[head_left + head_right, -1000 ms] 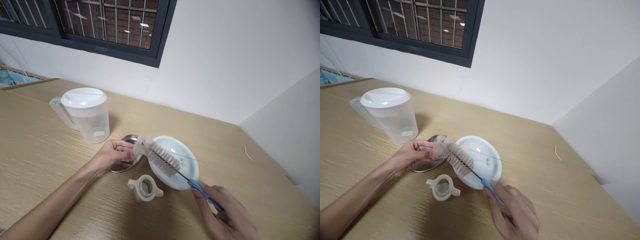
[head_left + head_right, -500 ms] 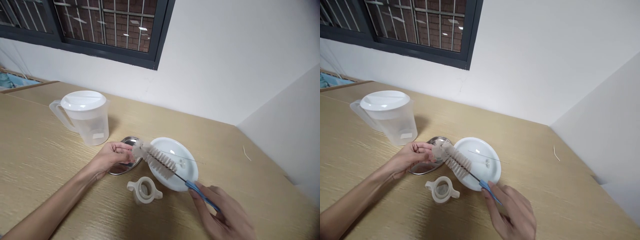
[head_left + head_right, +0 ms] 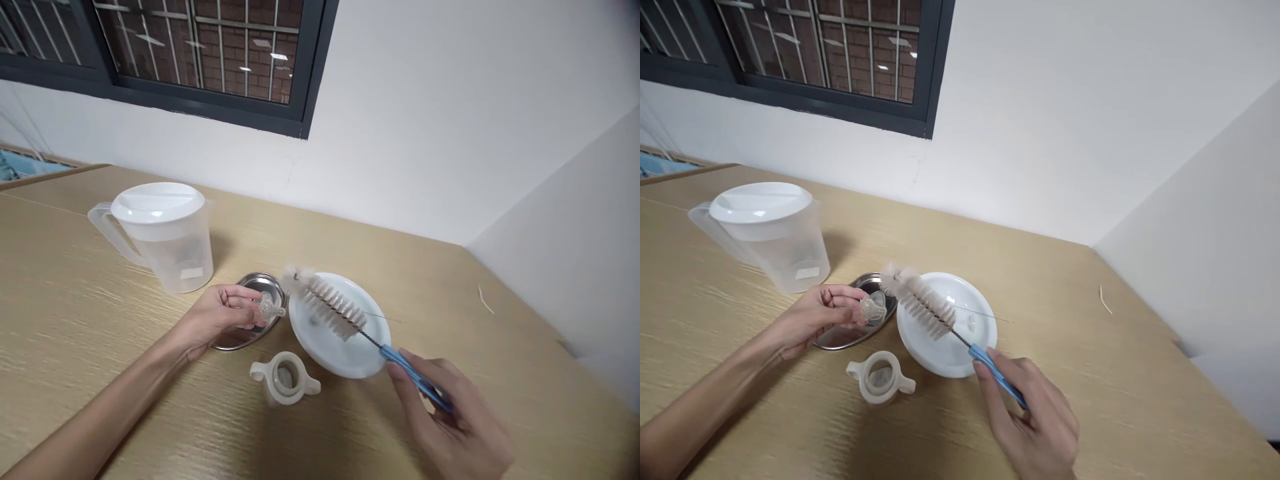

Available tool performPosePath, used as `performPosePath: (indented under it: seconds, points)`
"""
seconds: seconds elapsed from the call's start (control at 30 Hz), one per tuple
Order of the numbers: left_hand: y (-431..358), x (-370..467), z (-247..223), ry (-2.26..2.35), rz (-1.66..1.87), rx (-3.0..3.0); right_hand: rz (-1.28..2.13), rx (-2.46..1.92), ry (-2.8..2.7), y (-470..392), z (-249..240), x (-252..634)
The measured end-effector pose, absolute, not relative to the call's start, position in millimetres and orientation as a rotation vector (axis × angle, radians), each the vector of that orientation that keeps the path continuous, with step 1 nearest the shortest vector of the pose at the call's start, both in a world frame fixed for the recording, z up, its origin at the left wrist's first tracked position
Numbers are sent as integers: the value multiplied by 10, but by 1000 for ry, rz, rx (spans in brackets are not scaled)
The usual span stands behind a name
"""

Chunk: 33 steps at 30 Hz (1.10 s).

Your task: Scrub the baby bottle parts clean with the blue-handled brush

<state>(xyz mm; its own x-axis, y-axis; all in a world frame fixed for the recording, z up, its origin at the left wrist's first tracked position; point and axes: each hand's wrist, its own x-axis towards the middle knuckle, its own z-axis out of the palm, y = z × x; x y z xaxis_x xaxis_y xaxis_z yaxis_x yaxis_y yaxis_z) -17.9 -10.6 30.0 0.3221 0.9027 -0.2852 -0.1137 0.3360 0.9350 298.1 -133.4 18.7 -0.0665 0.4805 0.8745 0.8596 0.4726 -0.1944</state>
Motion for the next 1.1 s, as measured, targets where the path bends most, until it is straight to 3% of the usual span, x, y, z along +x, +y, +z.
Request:
performPosePath:
  seconds: [0.67, 1.1]
  points:
    - [-135, -172, 369, 1033, 817, 978, -328, -1172, -1704, -1356, 154, 2942]
    - [-142, -168, 386, 1039, 817, 963, -419, -1176, -1789, -1281, 125, 3042]
